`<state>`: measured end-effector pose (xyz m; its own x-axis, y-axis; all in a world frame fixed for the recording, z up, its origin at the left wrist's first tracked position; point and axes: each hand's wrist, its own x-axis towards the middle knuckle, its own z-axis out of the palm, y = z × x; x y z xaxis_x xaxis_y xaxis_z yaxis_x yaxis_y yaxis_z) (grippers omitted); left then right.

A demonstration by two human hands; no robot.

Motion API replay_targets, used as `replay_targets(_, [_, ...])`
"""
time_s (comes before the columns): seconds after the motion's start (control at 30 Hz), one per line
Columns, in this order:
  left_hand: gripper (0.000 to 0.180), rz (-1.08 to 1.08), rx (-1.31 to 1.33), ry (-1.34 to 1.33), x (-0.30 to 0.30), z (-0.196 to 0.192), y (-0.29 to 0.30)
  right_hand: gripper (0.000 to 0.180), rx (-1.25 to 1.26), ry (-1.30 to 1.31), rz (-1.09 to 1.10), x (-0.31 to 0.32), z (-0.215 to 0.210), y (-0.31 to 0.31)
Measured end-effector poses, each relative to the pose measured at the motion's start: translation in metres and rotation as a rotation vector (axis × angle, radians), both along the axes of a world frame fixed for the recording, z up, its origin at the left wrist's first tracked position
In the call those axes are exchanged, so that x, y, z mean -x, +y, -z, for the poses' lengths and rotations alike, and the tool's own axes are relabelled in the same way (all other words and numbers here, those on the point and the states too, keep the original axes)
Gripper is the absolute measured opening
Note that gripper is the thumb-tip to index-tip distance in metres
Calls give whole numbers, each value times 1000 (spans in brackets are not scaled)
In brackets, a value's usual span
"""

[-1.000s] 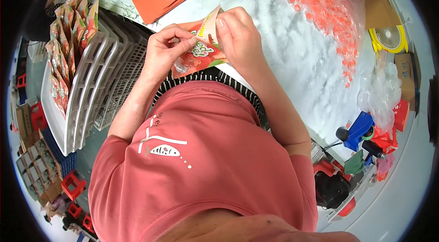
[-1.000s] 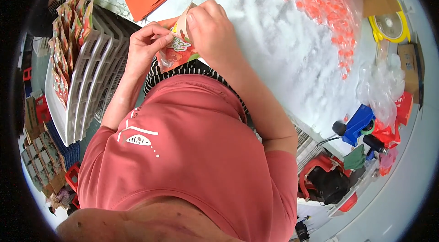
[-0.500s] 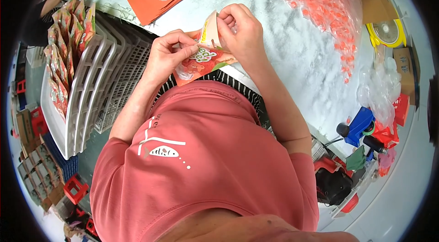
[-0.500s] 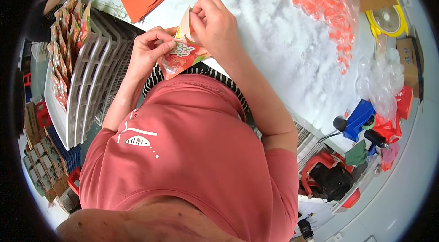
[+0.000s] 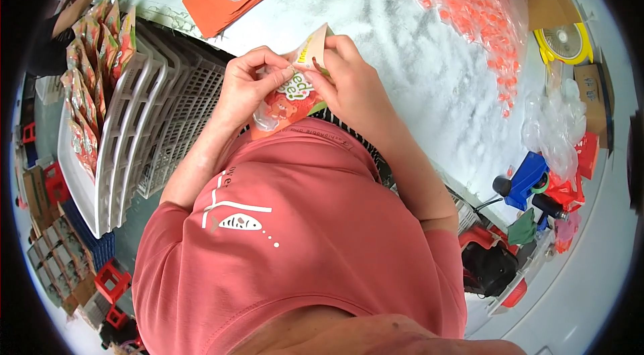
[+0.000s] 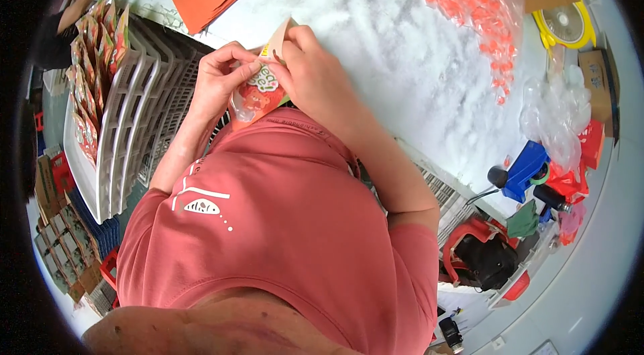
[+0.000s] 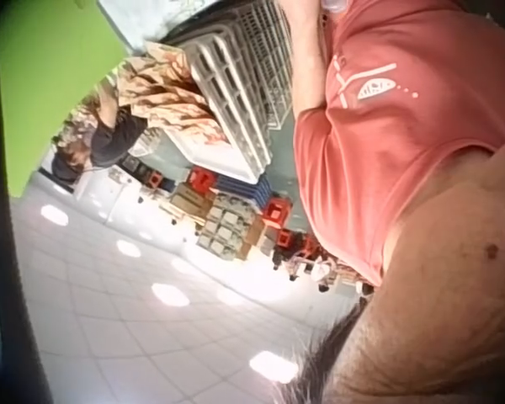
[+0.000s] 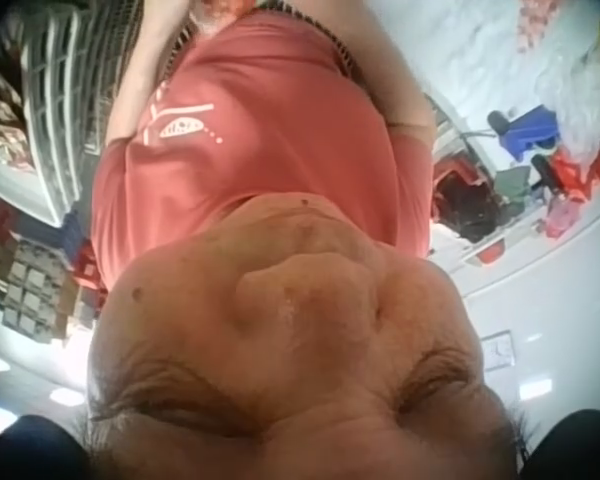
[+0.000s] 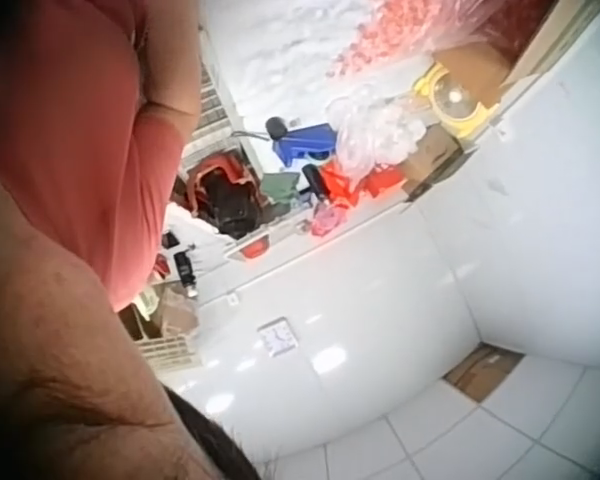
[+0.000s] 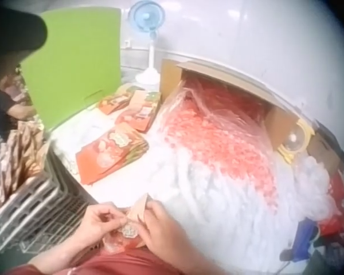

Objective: Packing individual gummy candies into retail pouches.

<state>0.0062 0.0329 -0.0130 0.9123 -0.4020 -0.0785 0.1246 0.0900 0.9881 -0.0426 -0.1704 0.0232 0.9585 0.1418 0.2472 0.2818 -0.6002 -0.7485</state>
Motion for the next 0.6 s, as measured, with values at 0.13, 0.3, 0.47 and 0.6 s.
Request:
replay_targets(0.13, [4, 113, -74, 44, -4, -11, 9, 22, -105, 18, -131, 4, 3, -6])
replay_targets(0.3, [28, 208, -434, -415, -31, -20, 31, 22, -161, -23, -208, 14, -19, -5])
replay_targets(0.47, [21, 253, -222, 47, -35, -5, 53, 23, -113, -44, -283, 14, -24, -10])
replay_targets(0.6, [11, 57, -55, 71, -25, -7, 50, 22, -145, 54, -295, 13, -19, -14])
